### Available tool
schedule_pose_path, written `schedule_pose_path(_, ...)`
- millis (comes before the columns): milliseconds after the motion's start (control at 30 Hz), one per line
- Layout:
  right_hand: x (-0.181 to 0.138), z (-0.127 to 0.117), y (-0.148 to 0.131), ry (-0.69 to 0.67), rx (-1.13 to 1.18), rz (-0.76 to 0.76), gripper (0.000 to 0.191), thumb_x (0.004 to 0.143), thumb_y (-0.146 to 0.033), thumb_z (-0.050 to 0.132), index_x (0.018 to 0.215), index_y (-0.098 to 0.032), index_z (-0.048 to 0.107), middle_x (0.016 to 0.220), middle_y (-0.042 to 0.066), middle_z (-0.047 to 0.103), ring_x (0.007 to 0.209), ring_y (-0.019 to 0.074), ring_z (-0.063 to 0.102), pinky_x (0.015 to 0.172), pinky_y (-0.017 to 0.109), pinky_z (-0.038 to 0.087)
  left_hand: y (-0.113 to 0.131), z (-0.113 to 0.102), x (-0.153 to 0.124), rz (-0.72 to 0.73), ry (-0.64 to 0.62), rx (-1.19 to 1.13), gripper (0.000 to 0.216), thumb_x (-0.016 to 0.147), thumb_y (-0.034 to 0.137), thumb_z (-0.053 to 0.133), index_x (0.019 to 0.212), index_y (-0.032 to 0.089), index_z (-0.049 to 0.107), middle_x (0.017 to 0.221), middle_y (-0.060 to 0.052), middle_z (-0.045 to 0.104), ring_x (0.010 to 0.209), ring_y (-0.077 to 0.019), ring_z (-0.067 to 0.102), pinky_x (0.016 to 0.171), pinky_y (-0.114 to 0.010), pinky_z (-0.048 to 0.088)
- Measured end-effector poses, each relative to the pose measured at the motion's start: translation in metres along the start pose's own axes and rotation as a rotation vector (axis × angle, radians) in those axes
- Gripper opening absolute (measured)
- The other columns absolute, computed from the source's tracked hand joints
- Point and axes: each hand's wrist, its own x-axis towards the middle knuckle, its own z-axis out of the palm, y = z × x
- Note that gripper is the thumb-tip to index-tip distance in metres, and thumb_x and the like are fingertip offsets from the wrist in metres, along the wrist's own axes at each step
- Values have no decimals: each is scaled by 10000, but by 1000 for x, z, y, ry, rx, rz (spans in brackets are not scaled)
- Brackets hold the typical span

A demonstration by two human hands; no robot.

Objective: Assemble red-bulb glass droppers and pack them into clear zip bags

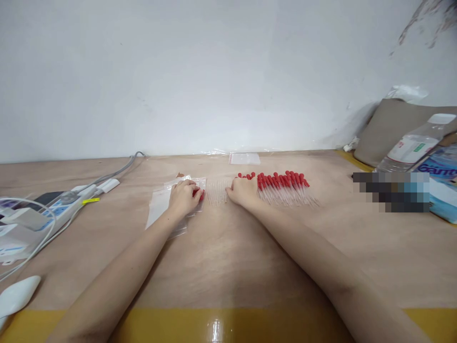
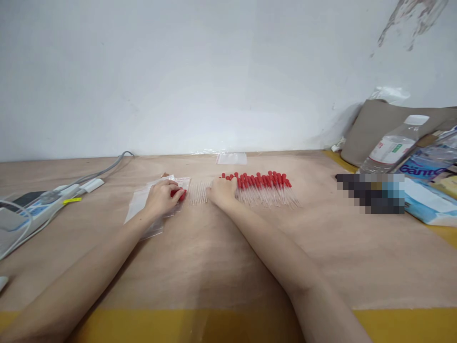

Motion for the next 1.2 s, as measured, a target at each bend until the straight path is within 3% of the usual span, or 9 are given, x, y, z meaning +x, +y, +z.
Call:
schedule_pose_path(300,13,1,-21,-151,59,129,257,759,-298,484,884,-146,651,955,148,645,869,252,586,838,415,270,17,-4,-3,107,265,-127,225,837,234,421,926,157,613,934,-66,644,917,-225,543,864,-365,380)
schedule_pose_path(467,19,0,-30,-223,89,188,251,717,-277,538,908,-164,656,991,146,642,930,273,574,862,444,264,42,-6,-19,146,167,-308,221,786,155,440,962,175,573,853,-38,635,762,-172,570,698,-276,432)
schedule_pose_path(667,13,-9,-25,-223,115,181,261,693,-240,551,919,-149,646,993,148,642,920,258,582,808,392,335,49,2,-37,136,22,-465,174,706,68,427,774,169,551,679,7,572,604,-120,520,576,-229,410)
schedule_pose_path(767,3,-21,-12,-179,109,142,244,742,-247,495,910,-137,635,984,151,639,920,257,580,800,380,344,48,4,-37,108,18,-455,169,682,58,425,751,167,536,664,7,545,598,-125,503,570,-239,409)
schedule_pose_path(933,-24,-34,31,-126,127,30,256,840,-307,392,826,-140,586,859,122,646,814,212,594,711,303,375,51,0,-37,206,37,-333,229,677,112,498,874,172,598,840,-43,530,821,-191,492,762,-326,421)
schedule_pose_path(1067,-50,-31,69,26,280,-220,146,858,-257,401,871,-160,510,813,70,631,715,155,571,628,247,377,53,1,-35,334,-57,-307,191,772,260,545,929,214,642,915,-59,526,847,-204,472,771,-350,412)
schedule_pose_path(1200,-70,-20,92,131,332,-354,169,849,-207,416,971,-157,521,827,65,633,762,162,569,683,273,394,55,5,-33,306,-43,-410,129,817,259,518,861,201,625,883,-50,541,855,-191,486,769,-329,414)
